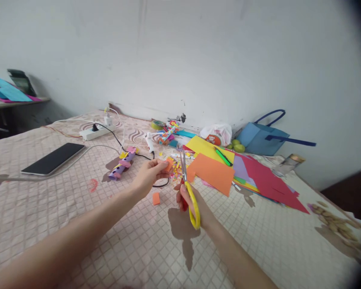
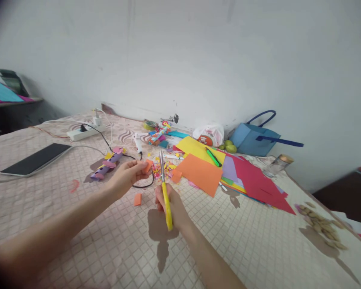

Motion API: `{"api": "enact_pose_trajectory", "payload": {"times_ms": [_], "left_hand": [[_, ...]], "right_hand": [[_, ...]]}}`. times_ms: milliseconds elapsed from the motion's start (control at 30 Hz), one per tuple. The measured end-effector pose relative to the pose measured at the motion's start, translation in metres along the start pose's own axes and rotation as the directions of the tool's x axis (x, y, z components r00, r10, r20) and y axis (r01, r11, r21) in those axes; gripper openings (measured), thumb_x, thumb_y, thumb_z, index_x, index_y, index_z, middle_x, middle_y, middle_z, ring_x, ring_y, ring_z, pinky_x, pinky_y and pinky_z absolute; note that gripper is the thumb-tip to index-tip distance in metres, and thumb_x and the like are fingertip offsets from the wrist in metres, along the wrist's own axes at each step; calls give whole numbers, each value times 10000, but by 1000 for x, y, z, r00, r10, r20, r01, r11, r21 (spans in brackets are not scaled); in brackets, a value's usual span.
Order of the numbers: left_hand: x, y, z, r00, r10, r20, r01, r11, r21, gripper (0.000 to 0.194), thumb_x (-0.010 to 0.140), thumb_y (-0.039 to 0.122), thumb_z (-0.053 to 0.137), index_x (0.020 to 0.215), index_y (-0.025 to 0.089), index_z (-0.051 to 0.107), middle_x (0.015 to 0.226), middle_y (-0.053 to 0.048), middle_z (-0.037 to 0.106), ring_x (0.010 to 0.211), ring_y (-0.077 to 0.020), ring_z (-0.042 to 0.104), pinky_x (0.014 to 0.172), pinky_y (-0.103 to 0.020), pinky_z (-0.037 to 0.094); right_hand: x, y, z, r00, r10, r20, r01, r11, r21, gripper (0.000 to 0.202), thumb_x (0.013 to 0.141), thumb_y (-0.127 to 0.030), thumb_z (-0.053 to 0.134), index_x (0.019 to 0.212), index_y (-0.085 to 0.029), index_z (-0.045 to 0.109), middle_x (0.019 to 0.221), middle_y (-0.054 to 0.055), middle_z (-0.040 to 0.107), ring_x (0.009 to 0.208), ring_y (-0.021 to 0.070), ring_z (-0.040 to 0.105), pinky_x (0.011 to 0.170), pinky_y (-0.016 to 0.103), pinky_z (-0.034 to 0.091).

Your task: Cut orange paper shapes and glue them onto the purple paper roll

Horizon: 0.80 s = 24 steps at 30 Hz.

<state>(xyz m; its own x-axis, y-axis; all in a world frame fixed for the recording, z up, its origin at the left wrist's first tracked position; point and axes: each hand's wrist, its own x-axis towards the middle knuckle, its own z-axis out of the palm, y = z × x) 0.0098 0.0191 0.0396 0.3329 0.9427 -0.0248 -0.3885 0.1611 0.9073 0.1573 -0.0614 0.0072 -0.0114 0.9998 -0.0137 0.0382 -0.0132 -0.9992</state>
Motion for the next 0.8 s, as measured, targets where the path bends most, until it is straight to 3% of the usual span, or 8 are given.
{"api": "enact_pose_trajectory", "payload": {"times_ms": [133,333,500,567,667,800], "left_hand": [[0,1,1,999,20,-34,-21,999,-36,213,683,294,663,673,118,544,685,-24,610,632,-102,592,657,-239,489],[3,6,9,998,52,-38,-55,994,-96,221,661,276,673,629,126,515,673,-24,599,695,-135,617,692,-257,485],[9,6,16,995,90,-33,-93,987,-129,206,655,275,676,647,125,535,674,-17,594,652,-103,586,694,-249,485],[8,-1,18,998,61,-33,-64,995,-79,219,656,297,676,659,127,538,668,-8,585,635,-95,574,658,-237,484],[0,-15,19,997,-30,75,21,993,119,237,650,319,684,661,128,544,658,-2,583,615,-93,564,620,-232,481],[-8,-30,18,987,-39,154,-12,949,316,256,654,354,675,635,133,546,602,9,561,577,-92,537,584,-232,478]], "right_hand": [[-2,4,2,996,80,29,-79,997,-12,403,746,-590,505,821,-194,497,589,-57,470,382,67,418,367,206,405],[0,-3,-6,1000,-10,-25,6,989,-146,385,758,-571,502,729,-188,491,507,-67,442,359,63,422,368,183,384],[10,-12,-13,998,-57,-38,49,983,-176,410,762,-593,474,675,-193,453,470,-73,421,318,62,388,325,179,325],[13,-15,-13,993,-101,-63,90,985,-147,410,772,-581,473,654,-189,448,465,-69,416,322,62,389,326,182,314],[16,-18,-10,971,-172,-164,166,985,-51,346,764,-516,541,685,-186,472,493,-57,450,371,70,435,358,185,327],[17,-16,-10,957,-173,-232,202,973,109,286,693,-412,659,746,-189,488,543,-55,484,418,74,459,411,199,373]]}}
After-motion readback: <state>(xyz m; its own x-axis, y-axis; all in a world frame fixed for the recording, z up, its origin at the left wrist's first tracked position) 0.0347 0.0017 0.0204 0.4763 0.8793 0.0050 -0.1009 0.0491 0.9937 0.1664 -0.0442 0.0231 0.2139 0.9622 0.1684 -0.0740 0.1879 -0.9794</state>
